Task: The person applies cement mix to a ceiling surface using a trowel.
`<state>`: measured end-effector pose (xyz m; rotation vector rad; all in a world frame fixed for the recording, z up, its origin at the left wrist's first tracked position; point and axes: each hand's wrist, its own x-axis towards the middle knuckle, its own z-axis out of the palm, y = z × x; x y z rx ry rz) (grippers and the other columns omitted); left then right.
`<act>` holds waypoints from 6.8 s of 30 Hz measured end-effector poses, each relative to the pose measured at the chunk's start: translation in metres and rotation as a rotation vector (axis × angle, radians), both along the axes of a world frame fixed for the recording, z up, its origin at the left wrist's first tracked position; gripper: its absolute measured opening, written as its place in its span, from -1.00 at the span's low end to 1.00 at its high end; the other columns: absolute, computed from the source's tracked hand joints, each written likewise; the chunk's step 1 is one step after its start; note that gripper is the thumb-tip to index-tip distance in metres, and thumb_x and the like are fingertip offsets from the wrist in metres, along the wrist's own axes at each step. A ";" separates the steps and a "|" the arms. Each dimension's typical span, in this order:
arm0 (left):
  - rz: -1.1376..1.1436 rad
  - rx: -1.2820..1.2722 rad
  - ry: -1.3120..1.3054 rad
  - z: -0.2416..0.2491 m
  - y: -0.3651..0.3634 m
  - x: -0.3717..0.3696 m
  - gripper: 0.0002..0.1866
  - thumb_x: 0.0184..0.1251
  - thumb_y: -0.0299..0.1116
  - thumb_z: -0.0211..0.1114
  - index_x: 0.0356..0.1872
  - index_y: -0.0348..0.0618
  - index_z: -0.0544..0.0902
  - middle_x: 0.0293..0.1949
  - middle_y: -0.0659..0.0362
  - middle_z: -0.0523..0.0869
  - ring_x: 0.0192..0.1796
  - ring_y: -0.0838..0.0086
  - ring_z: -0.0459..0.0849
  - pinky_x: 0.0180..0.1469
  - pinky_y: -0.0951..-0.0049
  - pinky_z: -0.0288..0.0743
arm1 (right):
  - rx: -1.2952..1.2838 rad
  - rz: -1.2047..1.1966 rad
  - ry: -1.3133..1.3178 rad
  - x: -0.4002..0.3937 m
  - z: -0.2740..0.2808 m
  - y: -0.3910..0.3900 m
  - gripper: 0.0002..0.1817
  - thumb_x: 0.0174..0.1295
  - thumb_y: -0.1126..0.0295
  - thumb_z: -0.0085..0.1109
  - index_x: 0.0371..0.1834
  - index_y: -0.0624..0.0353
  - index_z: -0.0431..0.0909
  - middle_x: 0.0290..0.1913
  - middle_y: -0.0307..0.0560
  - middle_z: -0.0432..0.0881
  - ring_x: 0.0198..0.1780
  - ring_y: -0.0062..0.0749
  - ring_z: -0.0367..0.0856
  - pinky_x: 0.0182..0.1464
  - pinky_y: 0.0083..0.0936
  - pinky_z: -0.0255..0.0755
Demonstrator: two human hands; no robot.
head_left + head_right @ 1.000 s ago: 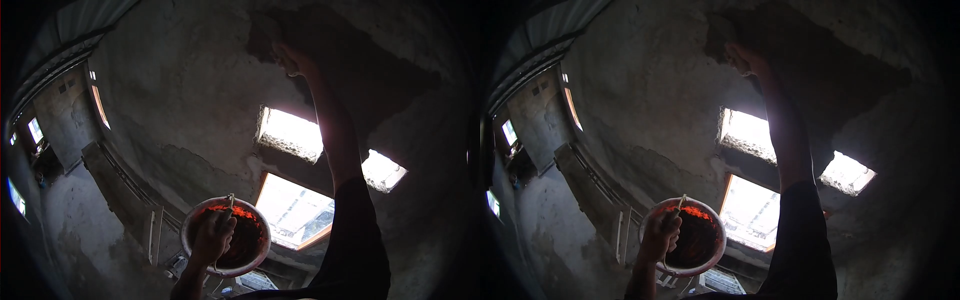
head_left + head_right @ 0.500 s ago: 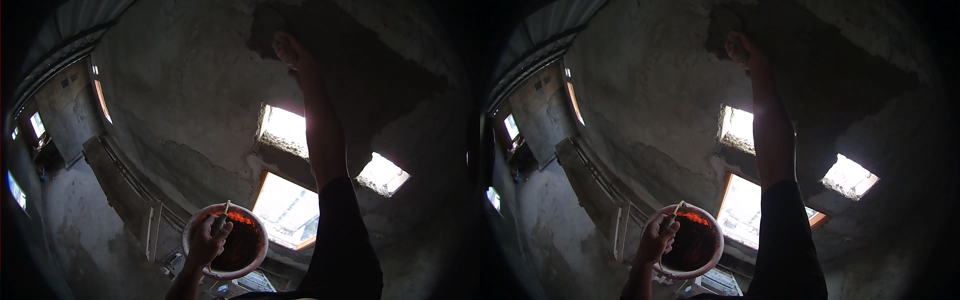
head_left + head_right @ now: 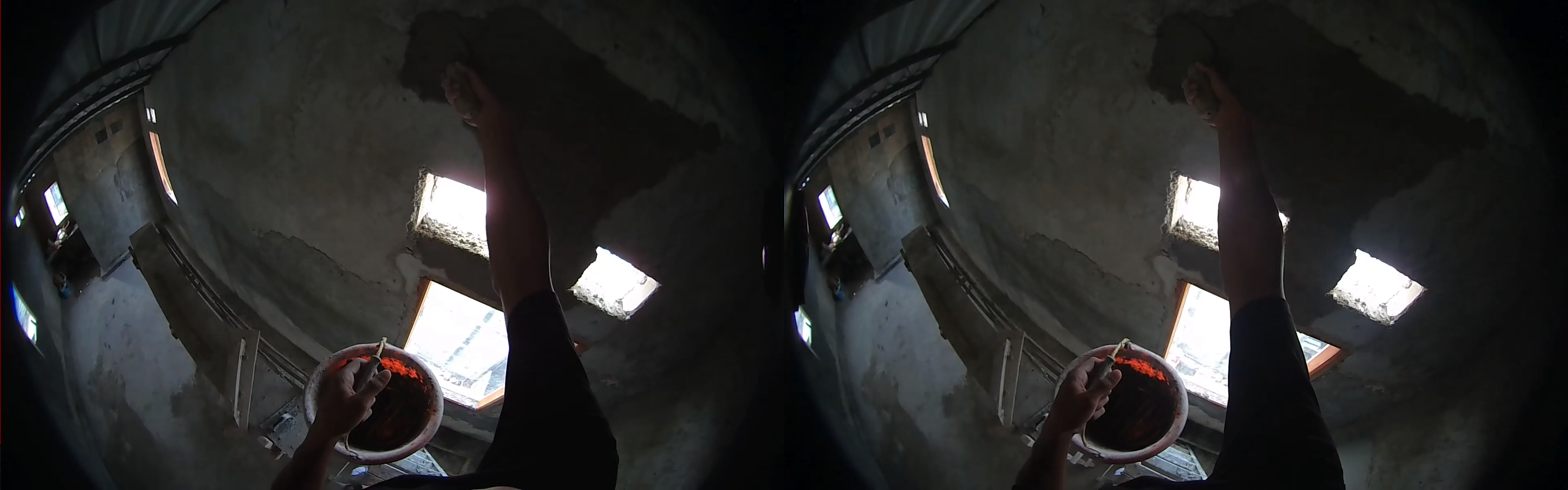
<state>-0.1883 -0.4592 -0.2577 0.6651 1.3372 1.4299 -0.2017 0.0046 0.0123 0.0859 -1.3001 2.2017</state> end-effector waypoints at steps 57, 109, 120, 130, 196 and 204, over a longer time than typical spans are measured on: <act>-0.075 -0.007 0.165 -0.043 0.008 0.022 -0.65 0.21 -0.12 0.29 -0.27 -0.22 0.49 -0.53 0.23 0.48 -0.50 0.62 0.43 -0.46 0.57 0.29 | 0.968 -1.345 -0.699 0.007 -0.018 -0.064 -0.46 0.28 -0.13 -0.17 -0.09 0.12 0.51 -0.48 0.01 0.51 -0.43 -0.29 0.53 -0.36 -0.22 0.42; -0.348 -0.244 0.123 -0.136 0.029 0.151 -0.68 0.30 -0.16 0.18 -0.18 -0.18 0.37 -0.54 0.26 0.45 -0.64 0.62 0.42 -0.62 0.54 0.34 | 0.188 -0.682 -1.524 0.448 -0.374 -0.430 -0.56 -0.06 0.25 0.42 -0.33 0.20 0.32 -0.70 -0.13 0.44 -0.68 -0.54 0.43 -0.70 -0.47 0.28; -0.667 -0.268 0.175 -0.186 0.008 0.233 -0.71 0.40 -0.08 0.02 -0.24 -0.12 0.40 -0.46 0.25 0.44 -0.45 0.56 0.43 -0.39 0.48 0.35 | -0.190 -0.613 -1.531 0.440 -0.471 -0.534 -0.64 0.00 0.29 0.32 -0.24 0.35 0.54 -0.56 -0.06 0.59 -0.60 -0.44 0.58 -0.58 -0.48 0.43; -0.675 -0.132 0.478 -0.237 0.007 0.213 -0.39 0.26 0.03 0.15 0.12 -0.30 0.39 -0.04 -0.07 0.56 0.02 0.23 0.53 0.08 0.33 0.35 | -0.381 -0.646 -1.707 0.444 -0.554 -0.556 -0.27 0.00 0.25 0.33 0.15 0.33 0.14 -0.09 0.23 0.55 -0.13 -0.09 0.61 -0.14 -0.26 0.52; -0.695 -0.062 0.757 -0.299 -0.022 0.175 -0.65 0.26 -0.26 0.21 -0.10 -0.35 0.50 -0.33 -0.24 0.65 -0.20 -0.02 0.68 -0.24 0.18 0.52 | 0.953 -0.044 -1.940 0.433 -0.504 -0.478 -0.86 0.01 0.38 0.11 -0.51 0.10 0.68 -0.44 -0.04 0.68 -0.34 -0.25 0.70 -0.32 -0.33 0.57; -0.752 0.014 0.825 -0.295 -0.019 0.178 -0.66 0.26 -0.29 0.20 -0.12 -0.41 0.49 -0.35 -0.25 0.64 -0.24 -0.04 0.67 -0.25 0.19 0.51 | 0.949 -0.250 -2.067 0.359 -0.518 -0.487 -0.85 0.00 0.40 0.12 -0.48 0.13 0.69 -0.47 -0.08 0.68 -0.37 -0.33 0.71 -0.40 -0.40 0.58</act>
